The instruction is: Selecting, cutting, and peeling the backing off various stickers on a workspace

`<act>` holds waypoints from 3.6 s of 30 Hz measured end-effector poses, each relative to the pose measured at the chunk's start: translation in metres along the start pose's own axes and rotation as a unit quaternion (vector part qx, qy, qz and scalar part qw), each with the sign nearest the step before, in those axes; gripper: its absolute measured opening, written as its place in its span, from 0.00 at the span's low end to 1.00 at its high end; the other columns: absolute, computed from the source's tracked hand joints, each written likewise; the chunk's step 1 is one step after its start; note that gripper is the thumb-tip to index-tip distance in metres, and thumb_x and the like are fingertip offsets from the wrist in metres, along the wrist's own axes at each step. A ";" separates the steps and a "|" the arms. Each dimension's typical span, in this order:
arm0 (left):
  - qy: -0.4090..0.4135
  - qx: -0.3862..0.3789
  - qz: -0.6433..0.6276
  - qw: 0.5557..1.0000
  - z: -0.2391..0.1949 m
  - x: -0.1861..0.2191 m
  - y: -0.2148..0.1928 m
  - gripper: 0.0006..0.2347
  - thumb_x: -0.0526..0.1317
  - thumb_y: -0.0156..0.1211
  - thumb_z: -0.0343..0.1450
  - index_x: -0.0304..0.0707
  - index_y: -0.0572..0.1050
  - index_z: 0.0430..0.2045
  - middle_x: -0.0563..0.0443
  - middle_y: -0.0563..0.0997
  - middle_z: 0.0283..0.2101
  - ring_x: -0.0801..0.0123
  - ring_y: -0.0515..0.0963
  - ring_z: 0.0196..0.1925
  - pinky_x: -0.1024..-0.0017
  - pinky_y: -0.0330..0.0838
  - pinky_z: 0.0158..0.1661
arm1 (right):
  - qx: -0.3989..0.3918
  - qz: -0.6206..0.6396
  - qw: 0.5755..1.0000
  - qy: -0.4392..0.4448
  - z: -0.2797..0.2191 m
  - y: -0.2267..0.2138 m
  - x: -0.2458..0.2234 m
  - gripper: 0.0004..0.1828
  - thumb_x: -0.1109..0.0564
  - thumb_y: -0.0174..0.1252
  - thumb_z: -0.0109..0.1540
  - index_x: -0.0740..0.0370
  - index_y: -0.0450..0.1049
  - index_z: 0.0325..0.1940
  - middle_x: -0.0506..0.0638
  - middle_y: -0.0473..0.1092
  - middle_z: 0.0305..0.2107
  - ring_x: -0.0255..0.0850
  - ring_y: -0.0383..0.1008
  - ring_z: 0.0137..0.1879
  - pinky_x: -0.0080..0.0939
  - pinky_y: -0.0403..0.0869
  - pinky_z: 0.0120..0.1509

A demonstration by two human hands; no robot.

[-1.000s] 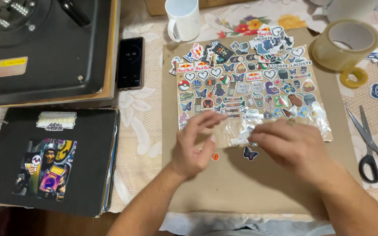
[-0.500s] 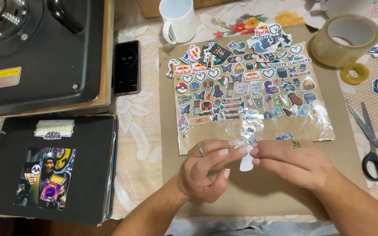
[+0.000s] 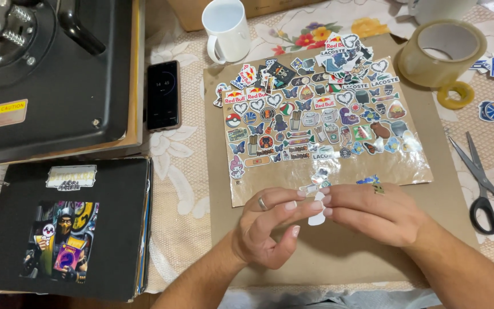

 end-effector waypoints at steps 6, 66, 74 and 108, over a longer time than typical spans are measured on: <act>-0.014 0.003 0.007 1.000 -0.001 0.000 0.000 0.20 0.29 0.49 0.72 0.33 0.57 0.61 0.45 0.81 0.52 0.49 0.82 0.51 0.56 0.80 0.53 | -0.010 0.005 1.000 0.001 0.004 -0.002 -0.001 0.09 0.64 0.50 0.65 0.70 0.75 0.42 0.61 0.74 0.42 0.52 0.80 0.48 0.45 0.81 0.51; -0.299 -0.153 0.277 0.900 -0.060 -0.048 -0.039 0.38 0.33 0.59 0.71 0.25 0.39 0.71 0.40 0.81 0.48 0.50 0.79 0.52 0.58 0.69 0.56 | -0.432 0.019 0.779 0.454 0.101 0.132 0.089 0.30 0.56 0.70 0.55 0.60 0.69 0.59 0.54 0.81 0.33 0.54 0.81 0.44 0.54 0.76 0.47; -0.281 -0.154 0.307 0.896 -0.069 -0.051 -0.034 0.38 0.32 0.60 0.69 0.24 0.42 0.71 0.39 0.82 0.45 0.50 0.79 0.51 0.58 0.71 0.55 | -0.437 -0.048 0.808 0.391 0.095 0.143 0.084 0.29 0.55 0.73 0.52 0.65 0.70 0.53 0.62 0.78 0.34 0.62 0.80 0.45 0.60 0.78 0.48; -0.421 0.047 -0.209 0.881 -0.002 0.004 -0.026 0.36 0.32 0.61 0.67 0.31 0.50 0.71 0.35 0.58 0.72 0.51 0.55 0.74 0.50 0.49 0.69 | 0.078 -0.153 0.984 0.055 0.031 0.028 0.026 0.06 0.61 0.61 0.64 0.54 0.81 0.42 0.45 0.71 0.30 0.41 0.73 0.32 0.36 0.70 0.35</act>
Point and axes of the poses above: each hand's wrist, its own z-axis towards the middle knuckle, its own y-axis out of the palm, x = y × z, the point moved 2 cm from there along z, towards the middle knuckle
